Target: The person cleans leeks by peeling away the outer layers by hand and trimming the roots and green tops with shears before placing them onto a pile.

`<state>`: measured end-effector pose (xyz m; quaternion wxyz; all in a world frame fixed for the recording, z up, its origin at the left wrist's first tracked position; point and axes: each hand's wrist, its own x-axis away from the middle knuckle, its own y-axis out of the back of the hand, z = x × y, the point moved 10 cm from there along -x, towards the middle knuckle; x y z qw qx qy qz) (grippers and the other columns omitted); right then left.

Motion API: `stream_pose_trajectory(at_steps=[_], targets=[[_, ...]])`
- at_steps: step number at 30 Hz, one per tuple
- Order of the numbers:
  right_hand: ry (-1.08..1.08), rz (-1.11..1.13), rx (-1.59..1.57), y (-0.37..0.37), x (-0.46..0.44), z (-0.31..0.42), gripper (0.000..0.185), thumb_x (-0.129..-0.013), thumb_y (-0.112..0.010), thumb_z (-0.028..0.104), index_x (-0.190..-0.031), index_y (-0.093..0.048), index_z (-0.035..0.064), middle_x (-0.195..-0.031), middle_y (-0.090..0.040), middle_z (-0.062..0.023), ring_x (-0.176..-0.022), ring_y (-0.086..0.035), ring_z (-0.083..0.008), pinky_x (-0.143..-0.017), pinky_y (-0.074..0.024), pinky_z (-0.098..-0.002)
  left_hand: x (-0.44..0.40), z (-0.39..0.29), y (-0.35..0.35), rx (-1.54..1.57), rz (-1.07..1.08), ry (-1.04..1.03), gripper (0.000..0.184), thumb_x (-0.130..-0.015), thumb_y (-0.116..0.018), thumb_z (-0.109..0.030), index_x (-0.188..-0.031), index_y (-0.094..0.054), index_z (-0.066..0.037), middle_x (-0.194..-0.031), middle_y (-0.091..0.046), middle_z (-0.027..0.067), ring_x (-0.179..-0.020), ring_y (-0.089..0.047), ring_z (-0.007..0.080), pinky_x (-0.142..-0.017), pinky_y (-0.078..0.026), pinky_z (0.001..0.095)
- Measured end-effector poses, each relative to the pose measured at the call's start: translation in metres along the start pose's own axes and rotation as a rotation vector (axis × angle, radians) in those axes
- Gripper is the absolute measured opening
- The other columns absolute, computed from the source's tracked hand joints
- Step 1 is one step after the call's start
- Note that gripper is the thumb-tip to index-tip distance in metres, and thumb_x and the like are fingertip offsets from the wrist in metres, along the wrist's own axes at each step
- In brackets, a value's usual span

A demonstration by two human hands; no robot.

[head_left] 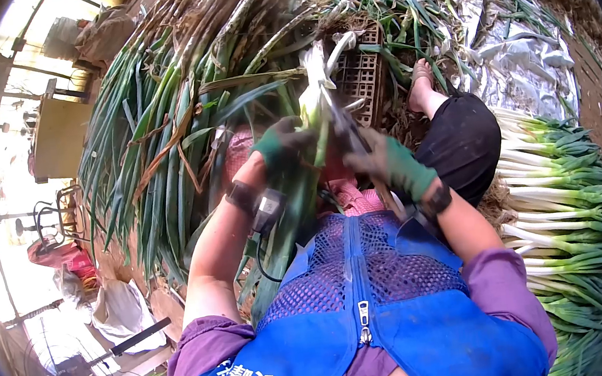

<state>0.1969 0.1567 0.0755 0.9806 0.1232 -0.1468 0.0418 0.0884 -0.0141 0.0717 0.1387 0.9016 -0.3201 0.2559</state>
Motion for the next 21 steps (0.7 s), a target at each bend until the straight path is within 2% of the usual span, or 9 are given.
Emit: stream_pose_trajectory(at_steps=[2, 5, 7, 10, 12, 14, 17, 19, 21], targets=[[0.029, -0.091, 0.004, 0.010, -0.053, -0.015, 0.059, -0.078, -0.072, 0.052, -0.113, -0.062, 0.0054, -0.086, -0.069, -0.0100, -0.079, -0.067, -0.0190, -0.073, -0.0526, -0.0354, -0.003, 0.012, 0.002, -0.005, -0.013, 0.097, 0.049, -0.091, -0.072, -0.023, -0.129, -0.056, 0.003, -0.110, -0.068, 0.0056, -0.106, -0.063, 0.0133, -0.089, -0.050, 0.0261], [-0.085, -0.048, -0.133, 0.008, -0.100, -0.044, 0.058, -0.078, -0.072, 0.052, -0.111, -0.062, 0.0051, -0.088, -0.068, -0.0087, -0.076, -0.065, -0.0178, -0.069, -0.0520, -0.0328, 0.008, -0.009, 0.000, -0.087, 0.011, 0.056, 0.048, -0.091, -0.071, -0.022, -0.127, -0.057, 0.005, -0.109, -0.068, 0.0073, -0.101, -0.063, 0.0134, -0.084, -0.052, 0.0260], [0.030, -0.033, -0.121, 0.005, -0.075, -0.019, 0.060, -0.079, -0.073, 0.051, -0.114, -0.061, 0.0036, -0.089, -0.069, -0.0087, -0.075, -0.066, -0.0180, -0.067, -0.0523, -0.0331, 0.021, -0.028, 0.001, -0.025, 0.019, -0.008, 0.038, -0.091, -0.070, -0.023, -0.117, -0.063, 0.004, -0.105, -0.067, 0.0064, -0.094, -0.062, 0.0118, -0.082, -0.051, 0.0272], [0.002, 0.095, -0.310, -0.023, 0.008, 0.027, 0.060, -0.081, -0.073, 0.045, -0.122, -0.060, 0.0030, -0.090, -0.069, -0.0093, -0.080, -0.068, -0.0172, -0.071, -0.0535, -0.0334, 0.026, -0.058, -0.003, -1.137, 0.166, -0.869, 0.023, -0.093, -0.065, -0.019, -0.106, -0.067, -0.001, -0.099, -0.064, 0.0052, -0.090, -0.061, 0.0132, -0.079, -0.051, 0.0293], [-0.041, 0.116, 0.013, -0.018, 0.044, 0.045, 0.058, -0.082, -0.074, 0.037, -0.128, -0.058, 0.0048, -0.093, -0.070, -0.0099, -0.086, -0.069, -0.0153, -0.078, -0.0538, -0.0326, -0.007, -0.020, 0.032, -0.179, 0.055, -0.048, 0.026, -0.089, -0.064, -0.006, -0.113, -0.071, -0.013, -0.099, -0.064, 0.0059, -0.090, -0.066, 0.0223, -0.081, -0.055, 0.0343], [-0.015, 0.094, -0.122, -0.021, 0.052, 0.041, 0.057, -0.082, -0.075, 0.037, -0.127, -0.059, 0.0061, -0.097, -0.070, -0.0095, -0.088, -0.069, -0.0148, -0.082, -0.0529, -0.0313, 0.010, -0.066, 0.008, -0.868, 0.157, -0.668, 0.021, -0.090, -0.065, -0.011, -0.110, -0.070, -0.008, -0.099, -0.064, 0.0069, -0.090, -0.065, 0.0204, -0.083, -0.054, 0.0331], [-0.138, 0.151, -0.134, -0.020, 0.065, 0.033, 0.056, -0.082, -0.075, 0.037, -0.126, -0.059, 0.0055, -0.098, -0.070, -0.0079, -0.087, -0.068, -0.0155, -0.082, -0.0527, -0.0314, 0.002, -0.046, 0.025, -0.121, -0.001, -0.014, 0.024, -0.090, -0.068, -0.019, -0.109, -0.069, -0.004, -0.098, -0.064, 0.0070, -0.090, -0.064, 0.0189, -0.083, -0.054, 0.0324], [-0.134, 0.187, -0.159, -0.028, 0.073, 0.036, 0.056, -0.082, -0.075, 0.038, -0.125, -0.059, 0.0046, -0.096, -0.069, -0.0076, -0.087, -0.067, -0.0159, -0.083, -0.0524, -0.0315, -0.007, -0.043, 0.023, -0.300, 0.091, -0.259, 0.030, -0.089, -0.070, -0.022, -0.113, -0.067, -0.003, -0.097, -0.065, 0.0072, -0.090, -0.064, 0.0176, -0.081, -0.055, 0.0329], [-0.065, 0.154, -0.127, -0.029, 0.062, 0.016, 0.058, -0.082, -0.075, 0.039, -0.125, -0.059, 0.0026, -0.095, -0.068, -0.0073, -0.086, -0.066, -0.0156, -0.083, -0.0522, -0.0304, 0.016, -0.041, 0.008, -0.014, 0.042, 0.039, 0.035, -0.091, -0.070, -0.022, -0.121, -0.065, -0.004, -0.103, -0.066, 0.0030, -0.092, -0.061, 0.0114, -0.081, -0.051, 0.0297]])
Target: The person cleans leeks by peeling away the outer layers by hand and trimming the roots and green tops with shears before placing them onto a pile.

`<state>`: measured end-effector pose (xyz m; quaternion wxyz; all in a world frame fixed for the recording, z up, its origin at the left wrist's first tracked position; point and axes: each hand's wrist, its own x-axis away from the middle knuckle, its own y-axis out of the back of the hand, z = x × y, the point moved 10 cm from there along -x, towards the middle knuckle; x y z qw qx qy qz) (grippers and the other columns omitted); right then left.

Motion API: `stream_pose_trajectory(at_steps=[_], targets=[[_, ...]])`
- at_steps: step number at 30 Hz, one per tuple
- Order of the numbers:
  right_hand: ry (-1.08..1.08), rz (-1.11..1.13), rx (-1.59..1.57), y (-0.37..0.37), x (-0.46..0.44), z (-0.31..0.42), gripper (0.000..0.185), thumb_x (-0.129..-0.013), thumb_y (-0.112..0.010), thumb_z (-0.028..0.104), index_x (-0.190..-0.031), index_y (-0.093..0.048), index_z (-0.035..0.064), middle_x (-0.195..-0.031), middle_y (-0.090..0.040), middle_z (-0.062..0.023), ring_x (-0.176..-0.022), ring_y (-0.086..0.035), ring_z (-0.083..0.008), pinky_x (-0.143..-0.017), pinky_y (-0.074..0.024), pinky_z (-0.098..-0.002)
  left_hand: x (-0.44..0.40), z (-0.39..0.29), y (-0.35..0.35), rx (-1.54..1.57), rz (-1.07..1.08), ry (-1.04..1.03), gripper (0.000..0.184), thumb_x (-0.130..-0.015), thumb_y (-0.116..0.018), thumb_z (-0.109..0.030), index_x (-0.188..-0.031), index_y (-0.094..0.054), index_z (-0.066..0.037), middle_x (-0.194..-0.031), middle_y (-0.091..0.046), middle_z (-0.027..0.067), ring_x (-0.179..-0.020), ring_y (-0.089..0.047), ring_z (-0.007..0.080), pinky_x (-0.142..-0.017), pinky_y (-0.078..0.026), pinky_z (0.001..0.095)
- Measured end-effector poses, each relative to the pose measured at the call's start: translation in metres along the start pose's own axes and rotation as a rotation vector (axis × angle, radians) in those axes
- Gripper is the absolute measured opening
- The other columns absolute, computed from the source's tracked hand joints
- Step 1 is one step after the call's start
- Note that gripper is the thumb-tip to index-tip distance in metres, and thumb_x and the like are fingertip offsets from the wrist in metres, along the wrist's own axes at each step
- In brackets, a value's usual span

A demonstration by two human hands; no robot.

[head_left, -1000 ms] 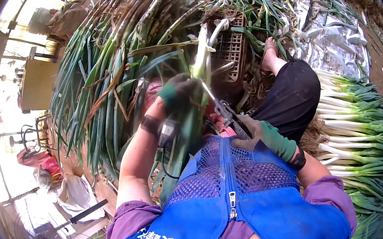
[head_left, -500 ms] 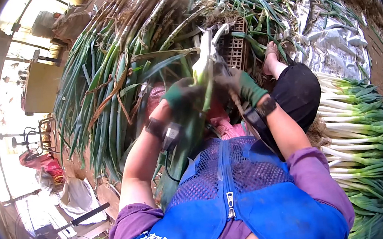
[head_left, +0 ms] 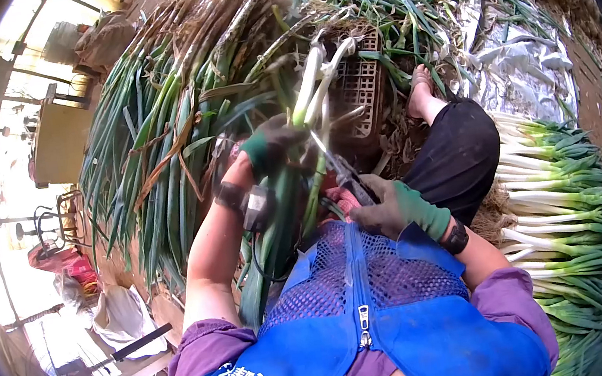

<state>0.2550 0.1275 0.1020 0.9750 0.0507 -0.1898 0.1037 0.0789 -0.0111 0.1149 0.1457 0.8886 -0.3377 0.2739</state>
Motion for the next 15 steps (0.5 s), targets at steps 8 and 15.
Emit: stream_pose_trajectory(at_steps=[8, 15], targets=[[0.014, -0.249, 0.000, 0.066, -0.080, -0.032, 0.050, -0.082, -0.075, 0.035, -0.115, -0.062, 0.0001, -0.091, -0.064, -0.0040, -0.078, -0.058, -0.0142, -0.075, -0.0491, -0.0288, 0.027, 0.070, -0.020, -0.390, 0.113, 0.049, 0.081, -0.085, -0.073, -0.009, -0.154, -0.030, -0.006, -0.131, -0.059, 0.0087, -0.116, -0.055, 0.0162, -0.101, -0.044, 0.0293], [0.059, -0.276, 0.172, 0.087, -0.153, -0.053, 0.083, -0.068, -0.075, 0.058, -0.111, -0.060, -0.0115, -0.097, -0.069, -0.0229, -0.092, -0.068, -0.0303, -0.083, -0.0521, -0.0385, 0.017, 0.093, -0.027, -0.335, 0.118, -0.060, 0.082, -0.087, -0.071, -0.007, -0.155, -0.026, -0.002, -0.149, -0.046, 0.0119, -0.134, -0.043, 0.0185, -0.112, -0.034, 0.0309]])
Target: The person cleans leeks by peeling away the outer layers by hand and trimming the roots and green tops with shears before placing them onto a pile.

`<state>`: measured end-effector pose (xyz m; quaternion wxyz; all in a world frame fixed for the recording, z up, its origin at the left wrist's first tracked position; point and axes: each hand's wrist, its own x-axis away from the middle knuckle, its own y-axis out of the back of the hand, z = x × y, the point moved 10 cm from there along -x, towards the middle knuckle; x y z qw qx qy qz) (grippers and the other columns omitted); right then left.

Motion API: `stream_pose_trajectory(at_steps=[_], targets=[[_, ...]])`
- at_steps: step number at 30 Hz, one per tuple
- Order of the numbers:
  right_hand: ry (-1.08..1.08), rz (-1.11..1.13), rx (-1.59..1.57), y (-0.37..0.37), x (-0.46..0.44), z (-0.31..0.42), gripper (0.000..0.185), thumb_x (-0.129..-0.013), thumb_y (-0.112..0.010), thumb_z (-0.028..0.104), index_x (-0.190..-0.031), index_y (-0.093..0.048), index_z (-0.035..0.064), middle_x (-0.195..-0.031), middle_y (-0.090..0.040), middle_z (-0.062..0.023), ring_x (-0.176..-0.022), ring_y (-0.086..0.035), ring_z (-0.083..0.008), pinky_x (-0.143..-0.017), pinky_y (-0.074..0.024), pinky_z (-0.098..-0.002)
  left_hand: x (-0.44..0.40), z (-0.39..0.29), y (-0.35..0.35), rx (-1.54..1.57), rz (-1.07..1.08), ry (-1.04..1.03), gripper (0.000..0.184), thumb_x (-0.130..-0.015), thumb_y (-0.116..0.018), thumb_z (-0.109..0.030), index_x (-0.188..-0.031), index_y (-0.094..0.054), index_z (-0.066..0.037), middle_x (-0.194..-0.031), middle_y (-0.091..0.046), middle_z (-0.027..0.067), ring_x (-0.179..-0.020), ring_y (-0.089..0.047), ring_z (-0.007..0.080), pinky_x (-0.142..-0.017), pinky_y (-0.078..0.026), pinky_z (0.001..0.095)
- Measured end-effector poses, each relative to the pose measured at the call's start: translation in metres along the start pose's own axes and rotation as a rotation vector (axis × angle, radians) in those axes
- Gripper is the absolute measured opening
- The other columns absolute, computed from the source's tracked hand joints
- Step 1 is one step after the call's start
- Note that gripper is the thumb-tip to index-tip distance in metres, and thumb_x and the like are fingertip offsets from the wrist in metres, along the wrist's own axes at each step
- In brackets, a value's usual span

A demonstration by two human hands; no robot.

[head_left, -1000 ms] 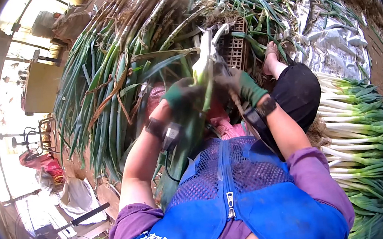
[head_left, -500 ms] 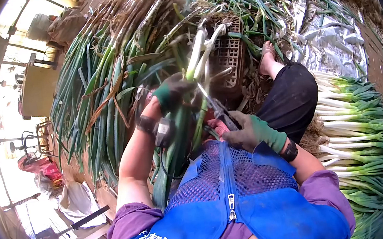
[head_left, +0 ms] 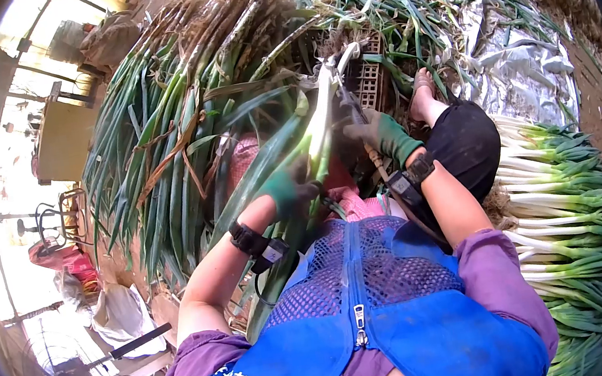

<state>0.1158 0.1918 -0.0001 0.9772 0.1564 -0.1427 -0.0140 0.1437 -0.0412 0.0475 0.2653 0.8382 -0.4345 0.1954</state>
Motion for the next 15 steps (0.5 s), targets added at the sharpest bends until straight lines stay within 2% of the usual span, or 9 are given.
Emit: stream_pose_trajectory(at_steps=[2, 5, 6, 8, 9, 11, 12, 14, 15], targets=[[-0.030, -0.027, 0.047, 0.005, -0.001, 0.009, 0.085, -0.067, -0.075, 0.061, -0.108, -0.061, -0.0125, -0.096, -0.069, -0.0234, -0.091, -0.069, -0.0306, -0.082, -0.0524, -0.0386, 0.001, 0.001, 0.001, -0.018, -0.020, 0.016, 0.081, -0.086, -0.071, -0.007, -0.154, -0.027, -0.002, -0.146, -0.048, 0.0120, -0.131, -0.047, 0.0185, -0.111, -0.036, 0.0312], [-0.123, 0.050, 0.071, 0.010, 0.010, 0.027, 0.077, -0.069, -0.076, 0.058, -0.108, -0.064, -0.0078, -0.094, -0.070, -0.0191, -0.087, -0.068, -0.0270, -0.079, -0.0522, -0.0362, 0.013, -0.019, 0.002, 0.239, 0.004, 0.000, 0.078, -0.087, -0.071, -0.010, -0.153, -0.030, -0.001, -0.137, -0.056, 0.0097, -0.118, -0.054, 0.0168, -0.102, -0.043, 0.0296], [-0.135, 0.093, 0.020, 0.005, 0.018, 0.029, 0.073, -0.070, -0.076, 0.056, -0.107, -0.065, -0.0060, -0.093, -0.070, -0.0172, -0.085, -0.067, -0.0254, -0.078, -0.0520, -0.0352, 0.023, -0.023, 0.014, 0.294, -0.047, 0.067, 0.070, -0.088, -0.072, -0.018, -0.147, -0.040, 0.001, -0.119, -0.064, 0.0073, -0.104, -0.058, 0.0141, -0.092, -0.047, 0.0279], [-0.112, 0.161, -0.058, -0.011, 0.033, 0.031, 0.064, -0.073, -0.076, 0.052, -0.106, -0.067, -0.0026, -0.090, -0.070, -0.0134, -0.081, -0.066, -0.0221, -0.075, -0.0515, -0.0338, 0.028, -0.042, 0.031, 0.487, -0.049, -0.001, 0.052, -0.092, -0.066, -0.028, -0.133, -0.054, 0.002, -0.106, -0.067, 0.0063, -0.097, -0.060, 0.0140, -0.086, -0.048, 0.0274], [-0.078, 0.185, -0.084, -0.020, 0.041, 0.032, 0.060, -0.074, -0.076, 0.049, -0.105, -0.067, -0.0009, -0.088, -0.069, -0.0113, -0.079, -0.065, -0.0205, -0.074, -0.0512, -0.0333, 0.031, -0.056, 0.047, 0.336, -0.083, -0.116, 0.042, -0.095, -0.059, -0.033, -0.118, -0.063, 0.002, -0.100, -0.068, 0.0069, -0.093, -0.061, 0.0140, -0.084, -0.050, 0.0283], [-0.019, 0.155, -0.120, -0.025, 0.044, 0.030, 0.049, -0.077, -0.076, 0.041, -0.103, -0.067, 0.0007, -0.082, -0.066, -0.0066, -0.073, -0.062, -0.0173, -0.070, -0.0503, -0.0328, 0.025, -0.033, 0.056, 0.306, -0.077, -0.062, 0.039, -0.097, -0.055, -0.031, -0.114, -0.065, 0.002, -0.100, -0.068, 0.0070, -0.088, -0.063, 0.0141, -0.082, -0.051, 0.0283], [-0.040, 0.123, -0.154, -0.022, 0.042, 0.025, 0.050, -0.076, -0.076, 0.041, -0.103, -0.067, 0.0004, -0.082, -0.066, -0.0066, -0.073, -0.062, -0.0172, -0.070, -0.0503, -0.0330, 0.021, -0.027, 0.058, 0.247, -0.071, -0.075, 0.039, -0.096, -0.055, -0.030, -0.115, -0.065, 0.002, -0.100, -0.068, 0.0072, -0.087, -0.063, 0.0140, -0.081, -0.051, 0.0286], [-0.078, 0.059, -0.227, -0.013, 0.035, 0.020, 0.051, -0.076, -0.077, 0.041, -0.103, -0.067, -0.0001, -0.082, -0.066, -0.0067, -0.075, -0.062, -0.0170, -0.071, -0.0503, -0.0332, 0.032, -0.076, 0.038, 0.411, -0.056, -0.164, 0.038, -0.095, -0.059, -0.027, -0.117, -0.063, 0.003, -0.099, -0.068, 0.0075, -0.086, -0.064, 0.0139, -0.079, -0.052, 0.0283], [-0.061, 0.124, -0.245, -0.018, 0.032, 0.022, 0.056, -0.075, -0.076, 0.044, -0.105, -0.066, -0.0021, -0.087, -0.069, -0.0118, -0.080, -0.065, -0.0216, -0.075, -0.0516, -0.0348, 0.028, -0.042, 0.028, 0.516, -0.015, 0.016, 0.041, -0.092, -0.063, -0.024, -0.124, -0.059, 0.002, -0.098, -0.067, 0.0066, -0.088, -0.063, 0.0135, -0.081, -0.051, 0.0283]])
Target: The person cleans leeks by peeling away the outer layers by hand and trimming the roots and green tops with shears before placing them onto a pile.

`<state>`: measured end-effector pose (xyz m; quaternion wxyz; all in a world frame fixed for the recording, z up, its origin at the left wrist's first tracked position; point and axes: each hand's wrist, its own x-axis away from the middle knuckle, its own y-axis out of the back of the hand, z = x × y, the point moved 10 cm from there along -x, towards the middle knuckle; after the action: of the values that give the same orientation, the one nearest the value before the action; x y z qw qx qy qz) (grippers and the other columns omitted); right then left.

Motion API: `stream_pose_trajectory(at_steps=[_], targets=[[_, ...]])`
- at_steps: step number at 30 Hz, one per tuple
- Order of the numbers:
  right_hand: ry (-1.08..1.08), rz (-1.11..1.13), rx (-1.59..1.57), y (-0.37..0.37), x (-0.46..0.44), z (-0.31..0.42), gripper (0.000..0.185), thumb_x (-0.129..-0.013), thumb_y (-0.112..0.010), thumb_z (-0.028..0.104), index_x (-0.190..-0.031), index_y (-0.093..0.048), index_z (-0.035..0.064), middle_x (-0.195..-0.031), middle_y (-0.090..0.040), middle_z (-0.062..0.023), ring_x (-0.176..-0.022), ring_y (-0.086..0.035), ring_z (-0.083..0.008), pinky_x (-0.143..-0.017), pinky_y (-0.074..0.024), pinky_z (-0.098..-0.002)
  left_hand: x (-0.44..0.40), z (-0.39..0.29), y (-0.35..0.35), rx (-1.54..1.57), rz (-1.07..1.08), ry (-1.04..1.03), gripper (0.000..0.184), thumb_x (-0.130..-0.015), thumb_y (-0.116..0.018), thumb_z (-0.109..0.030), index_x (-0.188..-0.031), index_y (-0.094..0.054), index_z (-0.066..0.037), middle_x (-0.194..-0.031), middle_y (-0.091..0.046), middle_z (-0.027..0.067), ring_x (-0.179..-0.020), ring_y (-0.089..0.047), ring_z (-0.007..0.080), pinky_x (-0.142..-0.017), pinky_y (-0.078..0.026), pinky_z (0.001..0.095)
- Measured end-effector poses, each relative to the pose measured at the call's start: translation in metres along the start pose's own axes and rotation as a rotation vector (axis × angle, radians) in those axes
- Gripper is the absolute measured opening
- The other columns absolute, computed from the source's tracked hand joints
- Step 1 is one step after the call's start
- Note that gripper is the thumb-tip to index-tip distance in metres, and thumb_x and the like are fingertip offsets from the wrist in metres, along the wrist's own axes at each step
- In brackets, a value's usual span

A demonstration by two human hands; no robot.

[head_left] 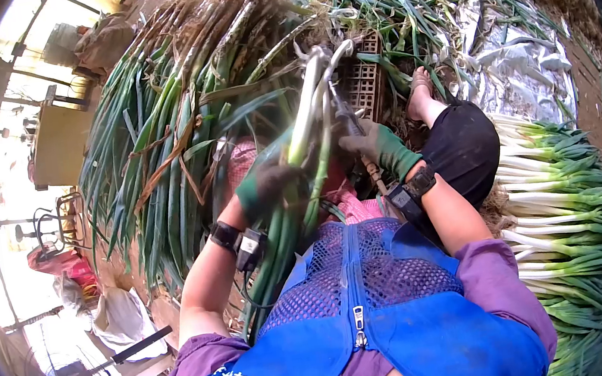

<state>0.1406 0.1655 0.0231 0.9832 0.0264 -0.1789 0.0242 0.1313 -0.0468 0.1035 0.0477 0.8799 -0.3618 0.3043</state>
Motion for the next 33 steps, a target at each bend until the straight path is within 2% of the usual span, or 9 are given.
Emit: stream_pose_trajectory(at_steps=[6, 9, 12, 21, 23, 25, 29, 30, 33], targets=[[-0.088, -0.194, 0.363, 0.027, -0.022, -0.012, 0.070, -0.072, -0.075, 0.052, -0.110, -0.064, -0.0067, -0.095, -0.071, -0.0221, -0.093, -0.070, -0.0318, -0.083, -0.0532, -0.0389, -0.007, 0.030, -0.012, -0.191, 0.027, 0.008, 0.052, -0.092, -0.066, -0.021, -0.137, -0.052, -0.001, -0.113, -0.063, 0.0036, -0.100, -0.058, 0.0118, -0.089, -0.048, 0.0275], [-0.011, -0.224, 0.296, 0.031, -0.026, -0.008, 0.062, -0.073, -0.074, 0.049, -0.111, -0.064, 0.0008, -0.092, -0.069, -0.0126, -0.083, -0.066, -0.0228, -0.077, -0.0514, -0.0330, -0.016, 0.049, -0.003, -0.198, 0.032, 0.033, 0.053, -0.092, -0.065, -0.019, -0.140, -0.049, -0.001, -0.116, -0.062, 0.0037, -0.102, -0.057, 0.0113, -0.091, -0.048, 0.0275], [-0.033, -0.140, 0.348, 0.027, -0.006, 0.034, 0.084, -0.069, -0.075, 0.057, -0.119, -0.060, -0.0087, -0.107, -0.068, -0.0289, -0.103, -0.068, -0.0372, -0.087, -0.0530, -0.0395, -0.021, 0.056, -0.003, -0.207, 0.047, 0.025, 0.056, -0.092, -0.066, -0.018, -0.142, -0.047, -0.001, -0.118, -0.062, 0.0037, -0.102, -0.057, 0.0112, -0.092, -0.047, 0.0274], [-0.044, -0.028, 0.455, 0.027, -0.043, 0.008, 0.082, -0.069, -0.073, 0.060, -0.118, -0.062, -0.0048, -0.114, -0.066, -0.0300, -0.109, -0.066, -0.0367, -0.094, -0.0505, -0.0398, -0.027, 0.075, 0.003, -0.310, 0.015, 0.032, 0.080, -0.090, -0.068, -0.017, -0.156, -0.024, -0.001, -0.140, -0.052, 0.0072, -0.121, -0.050, 0.0147, -0.104, -0.041, 0.0286], [-0.088, 0.066, 0.402, 0.014, 0.001, 0.070, 0.082, -0.070, -0.072, 0.061, -0.118, -0.061, -0.0047, -0.115, -0.066, -0.0302, -0.111, -0.065, -0.0376, -0.095, -0.0499, -0.0406, -0.031, 0.078, 0.003, -0.332, 0.010, 0.029, 0.084, -0.090, -0.068, -0.016, -0.157, -0.020, -0.001, -0.145, -0.048, 0.0072, -0.125, -0.047, 0.0147, -0.106, -0.039, 0.0290], [-0.106, 0.018, 0.399, 0.021, 0.004, 0.069, 0.082, -0.071, -0.072, 0.061, -0.118, -0.061, -0.0043, -0.115, -0.065, -0.0301, -0.110, -0.065, -0.0376, -0.095, -0.0495, -0.0408, -0.029, 0.078, 0.001, -0.394, -0.010, 0.050, 0.083, -0.091, -0.067, -0.022, -0.157, -0.020, -0.002, -0.143, -0.051, 0.0112, -0.126, -0.051, 0.0190, -0.106, -0.040, 0.0310], [-0.074, -0.201, 0.393, 0.048, -0.025, -0.015, 0.076, -0.071, -0.072, 0.059, -0.114, -0.063, -0.0029, -0.107, -0.067, -0.0279, -0.100, -0.067, -0.0367, -0.090, -0.0510, -0.0405, -0.004, 0.010, -0.042, -1.077, -0.091, -0.116, 0.065, -0.091, -0.062, -0.039, -0.145, -0.041, -0.009, -0.110, -0.066, 0.0258, -0.103, -0.066, 0.0377, -0.089, -0.051, 0.0453], [-0.087, -0.201, 0.356, 0.045, -0.016, -0.019, 0.075, -0.071, -0.073, 0.058, -0.113, -0.063, -0.0029, -0.104, -0.068, -0.0268, -0.097, -0.068, -0.0363, -0.088, -0.0516, -0.0407, -0.004, 0.005, -0.046, -1.085, -0.063, -0.107, 0.071, -0.091, -0.059, -0.052, -0.146, -0.040, -0.010, -0.113, -0.065, 0.0277, -0.104, -0.063, 0.0432, -0.091, -0.049, 0.0474], [-0.067, -0.187, 0.229, 0.042, 0.006, -0.028, 0.060, -0.075, -0.076, 0.046, -0.108, -0.064, -0.0023, -0.091, -0.071, -0.0194, -0.082, -0.069, -0.0314, -0.077, -0.0533, -0.0403, -0.004, -0.009, -0.048, -1.132, 0.115, -0.080, 0.075, -0.090, -0.059, -0.058, -0.145, -0.043, -0.010, -0.117, -0.065, 0.0264, -0.106, -0.064, 0.0409, -0.093, -0.049, 0.0446]])
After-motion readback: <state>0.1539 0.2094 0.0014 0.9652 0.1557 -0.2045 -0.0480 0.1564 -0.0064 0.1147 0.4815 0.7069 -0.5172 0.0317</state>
